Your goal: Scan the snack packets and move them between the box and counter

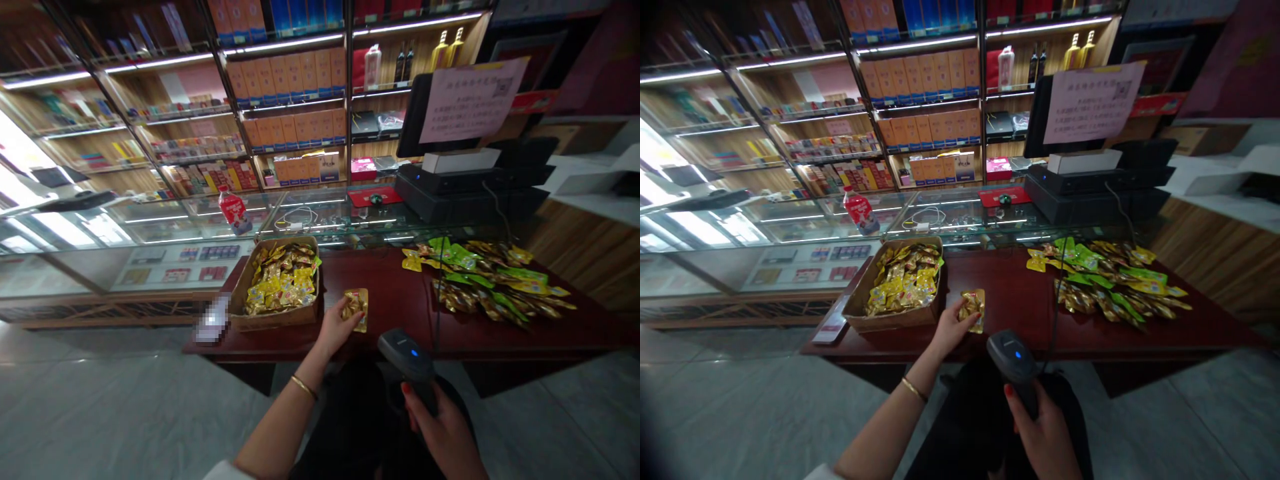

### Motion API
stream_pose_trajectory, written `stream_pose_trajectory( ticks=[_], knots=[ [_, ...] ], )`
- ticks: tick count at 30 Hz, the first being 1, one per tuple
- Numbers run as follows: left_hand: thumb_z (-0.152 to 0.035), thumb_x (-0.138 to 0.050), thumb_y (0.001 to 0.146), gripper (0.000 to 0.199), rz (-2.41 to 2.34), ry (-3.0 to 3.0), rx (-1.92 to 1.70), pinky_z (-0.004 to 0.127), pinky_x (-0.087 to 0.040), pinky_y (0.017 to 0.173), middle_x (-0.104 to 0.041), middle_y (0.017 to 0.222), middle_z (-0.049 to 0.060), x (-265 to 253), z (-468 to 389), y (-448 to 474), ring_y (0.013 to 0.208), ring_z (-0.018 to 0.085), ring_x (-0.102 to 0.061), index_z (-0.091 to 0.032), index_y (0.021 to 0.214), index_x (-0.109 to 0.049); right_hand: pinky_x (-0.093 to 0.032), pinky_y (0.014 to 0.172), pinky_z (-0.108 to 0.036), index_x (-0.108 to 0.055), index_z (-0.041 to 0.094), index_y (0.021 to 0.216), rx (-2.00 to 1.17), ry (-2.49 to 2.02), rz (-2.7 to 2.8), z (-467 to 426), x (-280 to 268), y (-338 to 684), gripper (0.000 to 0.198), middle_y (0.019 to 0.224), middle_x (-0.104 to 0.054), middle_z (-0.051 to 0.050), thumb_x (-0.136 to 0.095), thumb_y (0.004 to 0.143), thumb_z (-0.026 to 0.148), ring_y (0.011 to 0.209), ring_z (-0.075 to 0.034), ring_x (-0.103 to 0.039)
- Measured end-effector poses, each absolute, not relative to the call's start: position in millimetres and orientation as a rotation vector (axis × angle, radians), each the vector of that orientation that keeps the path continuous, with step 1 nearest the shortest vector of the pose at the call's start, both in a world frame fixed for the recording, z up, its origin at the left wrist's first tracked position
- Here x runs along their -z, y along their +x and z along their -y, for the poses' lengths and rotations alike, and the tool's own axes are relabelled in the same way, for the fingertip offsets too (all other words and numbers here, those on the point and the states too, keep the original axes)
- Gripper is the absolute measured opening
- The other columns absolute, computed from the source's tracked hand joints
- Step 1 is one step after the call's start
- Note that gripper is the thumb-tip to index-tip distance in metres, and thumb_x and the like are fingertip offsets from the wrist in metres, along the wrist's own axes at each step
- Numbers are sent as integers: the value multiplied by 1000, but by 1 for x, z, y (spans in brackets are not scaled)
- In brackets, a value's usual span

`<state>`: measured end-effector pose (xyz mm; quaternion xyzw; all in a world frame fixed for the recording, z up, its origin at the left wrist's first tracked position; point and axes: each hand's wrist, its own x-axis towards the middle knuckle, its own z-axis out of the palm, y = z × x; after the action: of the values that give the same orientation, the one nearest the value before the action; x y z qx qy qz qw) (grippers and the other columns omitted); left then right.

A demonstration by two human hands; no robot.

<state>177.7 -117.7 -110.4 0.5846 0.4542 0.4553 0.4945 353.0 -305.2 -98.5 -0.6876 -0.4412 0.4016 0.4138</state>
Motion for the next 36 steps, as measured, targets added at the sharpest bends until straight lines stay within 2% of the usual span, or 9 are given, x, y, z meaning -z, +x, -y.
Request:
stream_pose_trajectory(
  ticks=[5,10,17,21,28,32,36],
  knots=[
    [-42,-78,74,63,-1081,1132,-1122,34,-56,84,-73,115,11,153,105,185,98,25,-70,-14,128,-63,-46,58,-28,-63,22,85,-1014,-1719,1069,307,107,357,53,53,-57,3,-53,83,74,56,-19,-59],
    [-46,-77,72,60,-1017,921,-1203,35,-54,88,-73,115,11,153,99,171,100,26,-70,-14,122,-68,-47,60,-28,-65,21,88,-1067,-1727,1055,310,113,356,57,58,-60,2,-52,82,76,61,-20,-62],
    [-43,-81,68,55,-960,823,-1277,34,-53,86,-76,104,11,144,102,174,96,27,-71,-13,113,-71,-49,60,-28,-64,22,94,-1112,-1726,1090,314,107,350,54,58,-61,2,-53,84,73,57,-19,-61],
    [-46,-83,65,56,-940,816,-1272,35,-54,85,-76,95,10,137,103,175,92,27,-72,-12,108,-72,-50,59,-28,-65,20,97,-1102,-1717,1088,315,109,351,59,60,-62,2,-53,82,76,57,-19,-61],
    [-46,-84,65,55,-925,812,-1294,37,-54,87,-76,94,10,139,103,177,93,27,-72,-13,108,-72,-49,55,-27,-67,19,101,-1127,-1728,1108,320,110,353,57,61,-64,1,-53,85,72,56,-19,-62],
    [-47,-81,71,59,-952,905,-1276,38,-52,94,-74,111,12,140,105,176,104,28,-69,-15,120,-69,-50,57,-27,-67,20,104,-1109,-1761,1106,314,104,351,58,59,-65,1,-53,84,73,58,-20,-64],
    [-39,-77,79,70,-980,1143,-1329,37,-41,111,-58,143,8,134,109,172,133,25,-52,-25,143,-53,-50,59,-27,-65,21,102,-1069,-1744,1130,306,94,346,54,60,-64,2,-53,85,71,56,-19,-63]
  ],
)
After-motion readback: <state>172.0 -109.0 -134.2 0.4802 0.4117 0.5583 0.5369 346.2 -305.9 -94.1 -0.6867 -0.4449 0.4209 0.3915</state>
